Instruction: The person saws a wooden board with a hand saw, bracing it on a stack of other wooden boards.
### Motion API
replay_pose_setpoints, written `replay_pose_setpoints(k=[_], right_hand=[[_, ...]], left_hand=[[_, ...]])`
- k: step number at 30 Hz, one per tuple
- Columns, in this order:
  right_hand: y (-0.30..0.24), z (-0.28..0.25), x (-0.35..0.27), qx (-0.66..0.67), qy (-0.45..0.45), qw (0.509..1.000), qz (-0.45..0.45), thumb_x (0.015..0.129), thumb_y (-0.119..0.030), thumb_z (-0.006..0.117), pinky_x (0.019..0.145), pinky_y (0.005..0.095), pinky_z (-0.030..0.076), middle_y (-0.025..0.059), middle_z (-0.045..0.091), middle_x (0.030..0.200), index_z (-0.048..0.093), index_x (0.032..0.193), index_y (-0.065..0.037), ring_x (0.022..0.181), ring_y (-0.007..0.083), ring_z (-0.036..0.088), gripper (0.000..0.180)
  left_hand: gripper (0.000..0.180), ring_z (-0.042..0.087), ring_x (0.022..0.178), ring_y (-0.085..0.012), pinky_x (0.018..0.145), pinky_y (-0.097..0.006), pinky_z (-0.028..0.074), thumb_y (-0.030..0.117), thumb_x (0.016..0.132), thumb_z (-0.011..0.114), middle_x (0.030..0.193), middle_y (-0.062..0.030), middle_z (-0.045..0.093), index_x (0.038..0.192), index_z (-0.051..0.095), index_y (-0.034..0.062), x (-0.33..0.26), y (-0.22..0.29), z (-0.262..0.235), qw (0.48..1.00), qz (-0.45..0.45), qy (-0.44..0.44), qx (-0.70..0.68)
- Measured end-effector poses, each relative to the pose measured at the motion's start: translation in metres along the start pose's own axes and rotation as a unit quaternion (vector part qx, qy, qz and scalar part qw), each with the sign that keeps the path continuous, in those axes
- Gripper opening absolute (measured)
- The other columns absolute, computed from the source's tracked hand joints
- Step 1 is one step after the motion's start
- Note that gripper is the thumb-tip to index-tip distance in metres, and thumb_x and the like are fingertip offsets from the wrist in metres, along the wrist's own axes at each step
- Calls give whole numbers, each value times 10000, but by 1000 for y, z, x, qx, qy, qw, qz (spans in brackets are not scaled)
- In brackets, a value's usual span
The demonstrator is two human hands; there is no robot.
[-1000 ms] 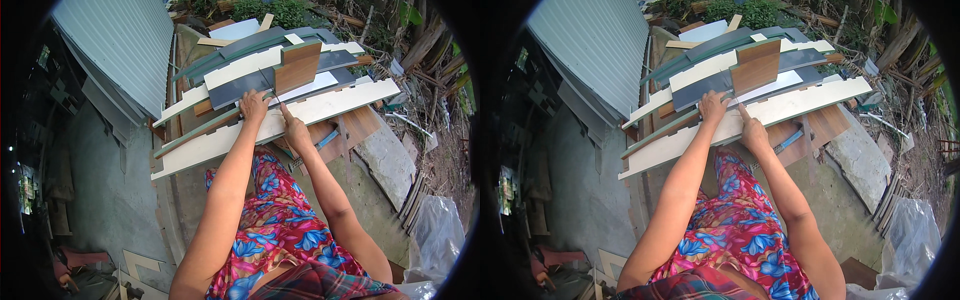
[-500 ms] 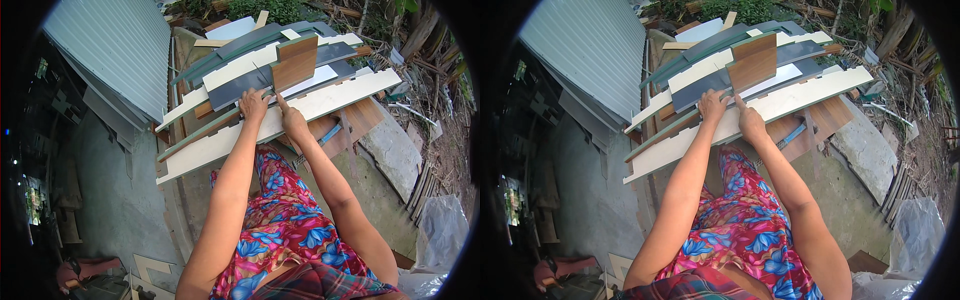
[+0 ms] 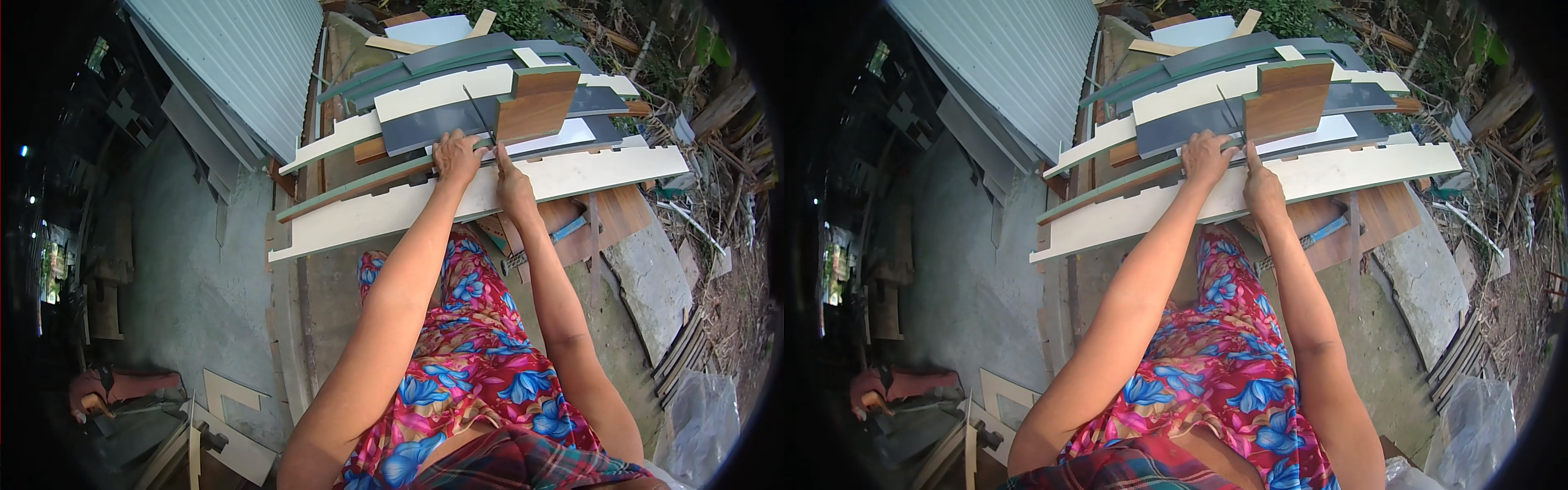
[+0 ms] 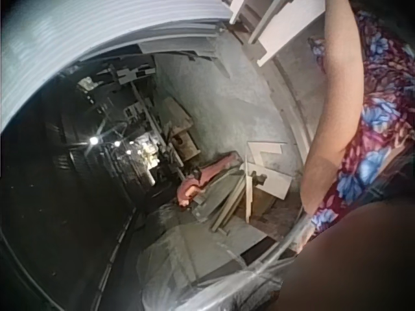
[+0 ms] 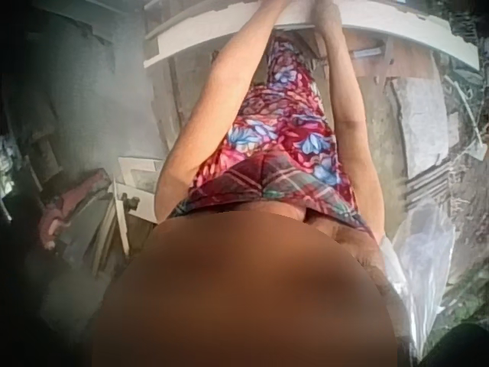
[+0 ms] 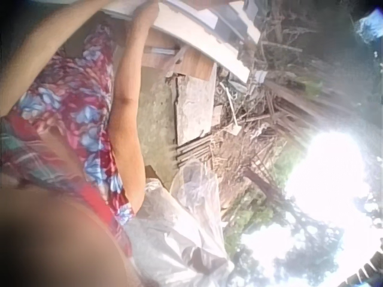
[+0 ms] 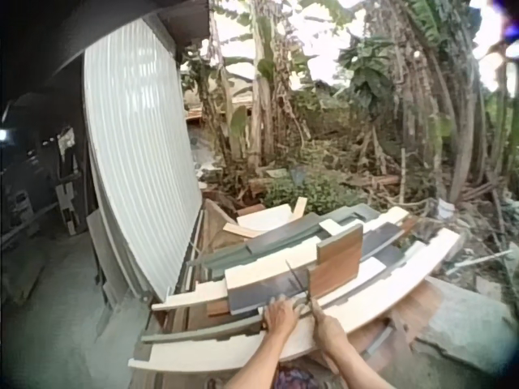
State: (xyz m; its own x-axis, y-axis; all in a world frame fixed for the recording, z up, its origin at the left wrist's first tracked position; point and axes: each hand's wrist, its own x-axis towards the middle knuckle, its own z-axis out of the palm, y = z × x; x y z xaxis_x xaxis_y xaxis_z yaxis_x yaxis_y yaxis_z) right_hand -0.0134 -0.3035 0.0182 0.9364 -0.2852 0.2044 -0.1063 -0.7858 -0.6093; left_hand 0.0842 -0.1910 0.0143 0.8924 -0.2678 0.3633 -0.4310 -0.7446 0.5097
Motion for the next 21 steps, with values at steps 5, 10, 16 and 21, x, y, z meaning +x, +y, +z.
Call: replay_pose_setpoints(k=[5, 10, 16, 21], right_hand=[[5, -9, -74, 27, 9, 999, -30, 958, -50, 444, 779, 541, 501, 331, 664, 967, 371, 1514, -101, 938, 470, 656, 563], [-7, -22, -51, 17, 1, 1000, -19, 951, -41, 458, 771, 533, 503, 341, 654, 974, 372, 1507, -65, 933, 478, 652, 563], [-13, -5, -7, -23, -30, 999, 19, 958, -53, 426, 784, 535, 502, 334, 662, 968, 326, 1532, -93, 923, 466, 659, 584], [3, -8, -75, 9, 16, 998, -54, 959, -53, 429, 778, 543, 503, 332, 664, 970, 328, 1528, -83, 902, 472, 662, 579]], left_hand=[[269, 568, 1049, -294, 918, -490, 422, 351, 784, 783, 1018, -51, 644, 1020, 778, 222, -1, -7, -4, 1000, 1, 2, -4], [270, 567, 1051, -291, 924, -488, 417, 351, 787, 779, 1020, -51, 649, 1021, 780, 218, 1, -6, -7, 1000, 6, 7, -11], [271, 567, 1057, -288, 925, -490, 415, 357, 786, 777, 1023, -54, 651, 1018, 780, 218, 0, -4, -2, 1000, -4, -15, -8], [266, 566, 1073, -291, 927, -496, 415, 362, 798, 770, 1054, -54, 655, 1021, 780, 218, -1, -5, -7, 999, -10, -31, -13]])
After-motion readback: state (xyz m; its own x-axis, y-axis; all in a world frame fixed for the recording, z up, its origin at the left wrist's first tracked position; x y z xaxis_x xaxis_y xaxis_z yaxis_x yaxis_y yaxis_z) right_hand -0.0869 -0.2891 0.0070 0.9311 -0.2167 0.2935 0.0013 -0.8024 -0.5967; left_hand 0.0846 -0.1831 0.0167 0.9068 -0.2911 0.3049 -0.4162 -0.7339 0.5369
